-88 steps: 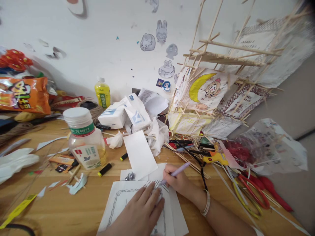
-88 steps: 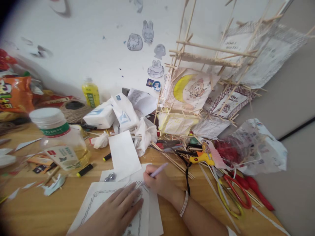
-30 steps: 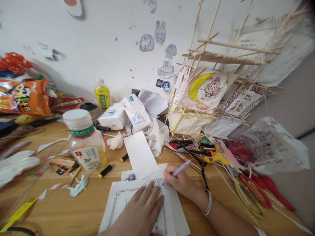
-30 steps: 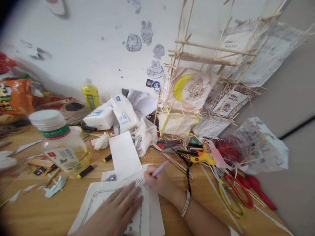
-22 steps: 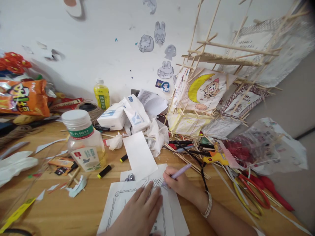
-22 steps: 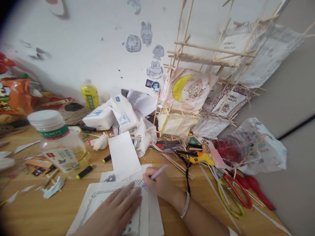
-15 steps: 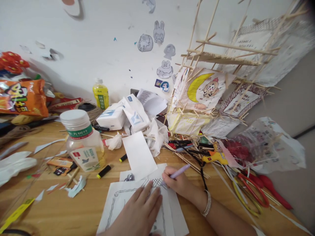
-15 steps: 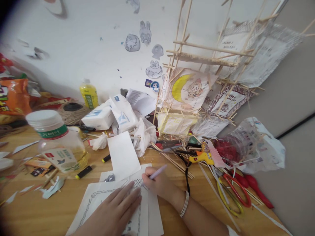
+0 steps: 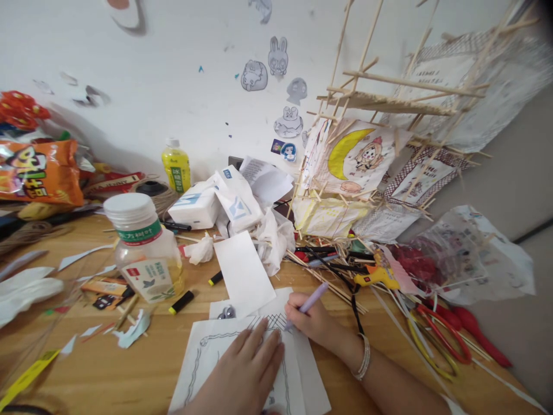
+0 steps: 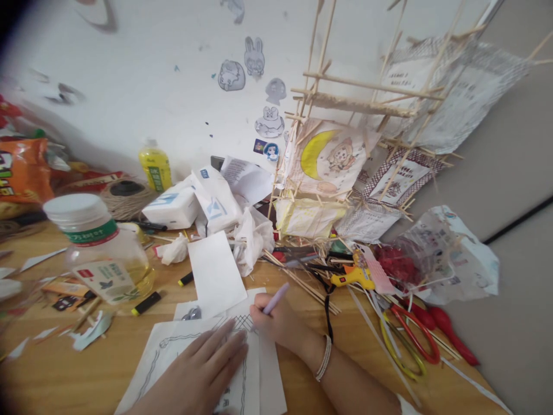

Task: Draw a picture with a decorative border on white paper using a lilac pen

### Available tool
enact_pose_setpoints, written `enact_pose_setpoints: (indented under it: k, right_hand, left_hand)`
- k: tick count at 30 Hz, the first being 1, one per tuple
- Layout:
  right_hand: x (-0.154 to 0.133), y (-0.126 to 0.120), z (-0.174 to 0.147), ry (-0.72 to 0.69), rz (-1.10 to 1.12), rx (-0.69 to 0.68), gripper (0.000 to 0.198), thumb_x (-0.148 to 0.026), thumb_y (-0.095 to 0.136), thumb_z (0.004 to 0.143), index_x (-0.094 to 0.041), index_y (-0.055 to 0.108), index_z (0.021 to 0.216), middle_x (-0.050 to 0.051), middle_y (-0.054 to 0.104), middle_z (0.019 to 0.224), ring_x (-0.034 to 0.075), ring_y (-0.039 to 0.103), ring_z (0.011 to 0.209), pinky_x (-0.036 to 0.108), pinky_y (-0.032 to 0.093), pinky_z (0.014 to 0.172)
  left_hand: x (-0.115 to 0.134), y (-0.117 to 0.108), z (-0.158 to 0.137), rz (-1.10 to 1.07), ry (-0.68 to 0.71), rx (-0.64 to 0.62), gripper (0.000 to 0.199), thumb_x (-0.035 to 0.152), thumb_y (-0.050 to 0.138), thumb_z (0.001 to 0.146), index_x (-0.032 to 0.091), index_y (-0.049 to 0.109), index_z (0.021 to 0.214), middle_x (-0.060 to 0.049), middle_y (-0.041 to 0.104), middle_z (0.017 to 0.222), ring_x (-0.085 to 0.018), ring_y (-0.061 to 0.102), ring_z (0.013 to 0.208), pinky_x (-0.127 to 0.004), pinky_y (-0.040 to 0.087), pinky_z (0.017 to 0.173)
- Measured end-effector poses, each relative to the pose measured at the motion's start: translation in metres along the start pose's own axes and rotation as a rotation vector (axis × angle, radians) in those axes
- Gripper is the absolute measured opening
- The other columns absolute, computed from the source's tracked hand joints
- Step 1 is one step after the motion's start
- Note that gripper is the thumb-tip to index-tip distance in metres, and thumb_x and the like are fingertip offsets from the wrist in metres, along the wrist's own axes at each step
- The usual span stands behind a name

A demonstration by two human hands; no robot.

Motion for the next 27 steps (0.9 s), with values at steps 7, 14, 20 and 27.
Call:
enact_pose_setpoints:
  k: [7, 14, 20, 27]
  right_hand:
    - [-0.004, -0.003, -0.003, -0.018, -0.007, 0.016, 0.032, -0.027, 0.045, 0.082, -0.022, 0.029, 0.055, -0.005, 0.036, 0.054, 0.011, 0.038, 0.053, 0.025, 0.031, 0.051]
    - [-0.003, -0.001, -0.005, -0.015, -0.027, -0.009, 0.029, -0.023, 0.043, 0.083, -0.022, 0.031, 0.057, -0.005, 0.035, 0.057, 0.011, 0.037, 0.055, 0.024, 0.031, 0.052]
    - [0.0, -0.001, -0.005, -0.034, -0.047, -0.016, 0.028, -0.022, 0.043, 0.082, -0.022, 0.03, 0.058, -0.005, 0.033, 0.057, 0.012, 0.035, 0.055, 0.025, 0.029, 0.052]
    - [-0.001, -0.002, -0.006, -0.02, -0.07, -0.026, 0.028, -0.022, 0.043, 0.082, -0.022, 0.029, 0.058, -0.005, 0.033, 0.057, 0.012, 0.037, 0.056, 0.025, 0.029, 0.053]
  left_hand:
    - [0.01, -0.022, -0.003, 0.004, -0.041, -0.019, 0.066, 0.034, 0.065, 0.082, 0.01, 0.043, 0.14, -0.019, 0.036, 0.146, -0.041, 0.032, 0.133, -0.054, 0.033, 0.106]
    - [0.015, -0.027, -0.006, -0.01, -0.051, -0.008, 0.067, 0.03, 0.067, 0.081, 0.008, 0.043, 0.139, -0.018, 0.038, 0.145, -0.04, 0.031, 0.134, -0.051, 0.031, 0.108]
    - [0.013, -0.023, -0.005, 0.014, -0.048, -0.035, 0.066, 0.028, 0.066, 0.081, 0.008, 0.042, 0.14, -0.017, 0.036, 0.146, -0.04, 0.03, 0.134, -0.052, 0.031, 0.108]
    - [0.011, -0.019, -0.004, 0.001, -0.045, -0.035, 0.067, 0.028, 0.068, 0.08, 0.009, 0.043, 0.14, -0.017, 0.036, 0.146, -0.041, 0.029, 0.134, -0.052, 0.03, 0.109]
Point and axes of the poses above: each hand's wrist, its own z-axis towards the middle knuckle, its own y-axis out of the palm, x = y × z, the point moved 2 cm from there along z, towards the middle knuckle
